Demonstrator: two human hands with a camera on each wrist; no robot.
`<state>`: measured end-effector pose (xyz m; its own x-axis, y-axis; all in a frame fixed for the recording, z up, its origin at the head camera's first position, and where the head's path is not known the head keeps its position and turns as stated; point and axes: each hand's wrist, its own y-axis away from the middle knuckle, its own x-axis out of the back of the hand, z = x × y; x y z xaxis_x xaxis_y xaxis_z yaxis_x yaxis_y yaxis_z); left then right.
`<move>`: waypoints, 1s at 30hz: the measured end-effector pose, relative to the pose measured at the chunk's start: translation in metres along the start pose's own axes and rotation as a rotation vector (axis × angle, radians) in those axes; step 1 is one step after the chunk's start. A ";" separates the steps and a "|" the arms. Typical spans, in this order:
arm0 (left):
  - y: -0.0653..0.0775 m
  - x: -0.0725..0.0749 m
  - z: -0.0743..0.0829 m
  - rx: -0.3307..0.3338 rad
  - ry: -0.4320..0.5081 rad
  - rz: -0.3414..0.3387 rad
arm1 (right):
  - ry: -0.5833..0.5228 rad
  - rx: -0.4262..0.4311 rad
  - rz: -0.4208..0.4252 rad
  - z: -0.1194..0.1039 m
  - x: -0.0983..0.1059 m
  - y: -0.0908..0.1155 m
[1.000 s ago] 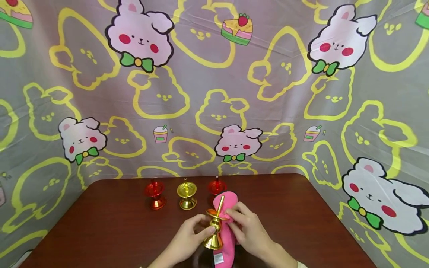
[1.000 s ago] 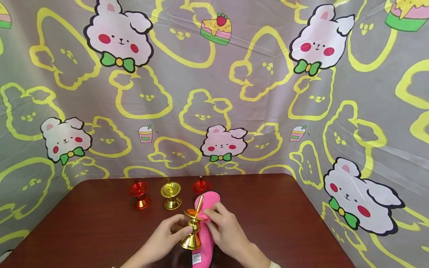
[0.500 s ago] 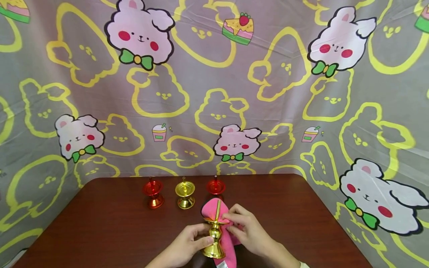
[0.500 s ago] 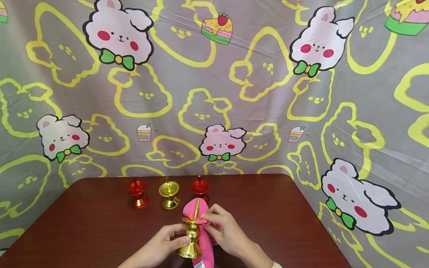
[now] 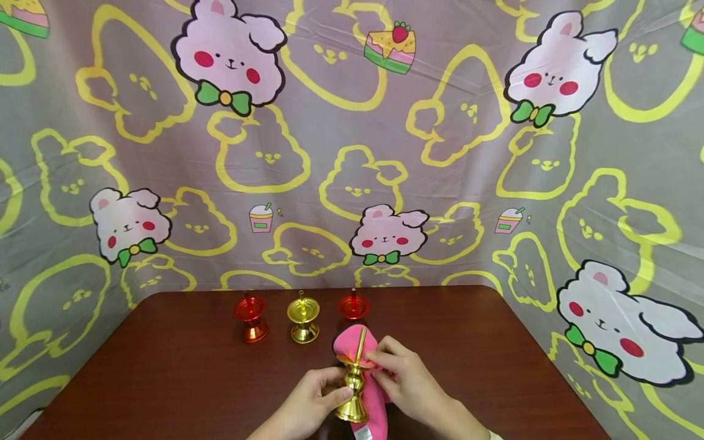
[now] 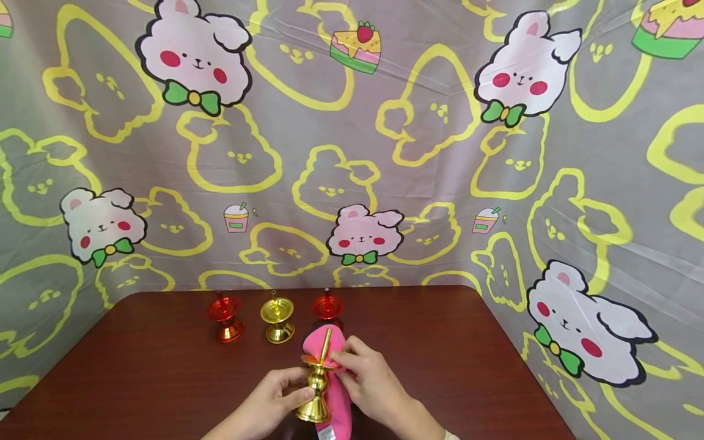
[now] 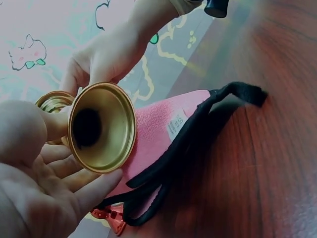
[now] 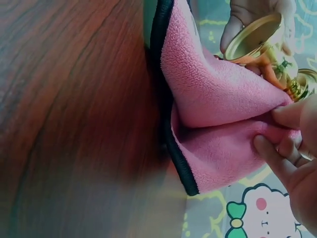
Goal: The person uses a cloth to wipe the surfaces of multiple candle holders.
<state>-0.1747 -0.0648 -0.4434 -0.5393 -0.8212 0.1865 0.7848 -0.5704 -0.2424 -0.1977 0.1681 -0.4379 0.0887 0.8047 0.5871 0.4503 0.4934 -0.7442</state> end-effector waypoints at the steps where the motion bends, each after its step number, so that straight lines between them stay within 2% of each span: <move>1: -0.001 0.000 0.001 0.002 -0.019 0.012 | 0.021 0.005 0.004 0.000 0.000 0.000; 8: -0.003 -0.002 -0.001 0.055 -0.130 0.091 | 0.171 0.001 -0.006 -0.003 0.000 -0.001; 12: -0.002 -0.004 -0.003 0.068 -0.240 0.133 | 0.242 -0.004 -0.014 -0.006 -0.001 0.000; 16: -0.003 -0.006 -0.004 0.034 -0.448 0.201 | 0.302 0.000 -0.022 -0.009 -0.002 -0.001; 21: -0.003 -0.012 -0.003 -0.006 -0.775 0.311 | 0.380 -0.007 -0.026 -0.014 -0.005 -0.004; 26: -0.005 -0.017 -0.004 -0.070 -0.985 0.370 | 0.439 -0.033 -0.006 -0.018 -0.009 -0.007; 30: -0.007 -0.019 -0.007 -0.176 -1.141 0.401 | 0.491 -0.070 -0.002 -0.023 -0.013 -0.009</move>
<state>-0.1717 -0.0449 -0.4518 0.3785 -0.5053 0.7755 0.7341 -0.3465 -0.5840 -0.1826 0.1458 -0.4321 0.4881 0.5452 0.6815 0.5075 0.4580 -0.7299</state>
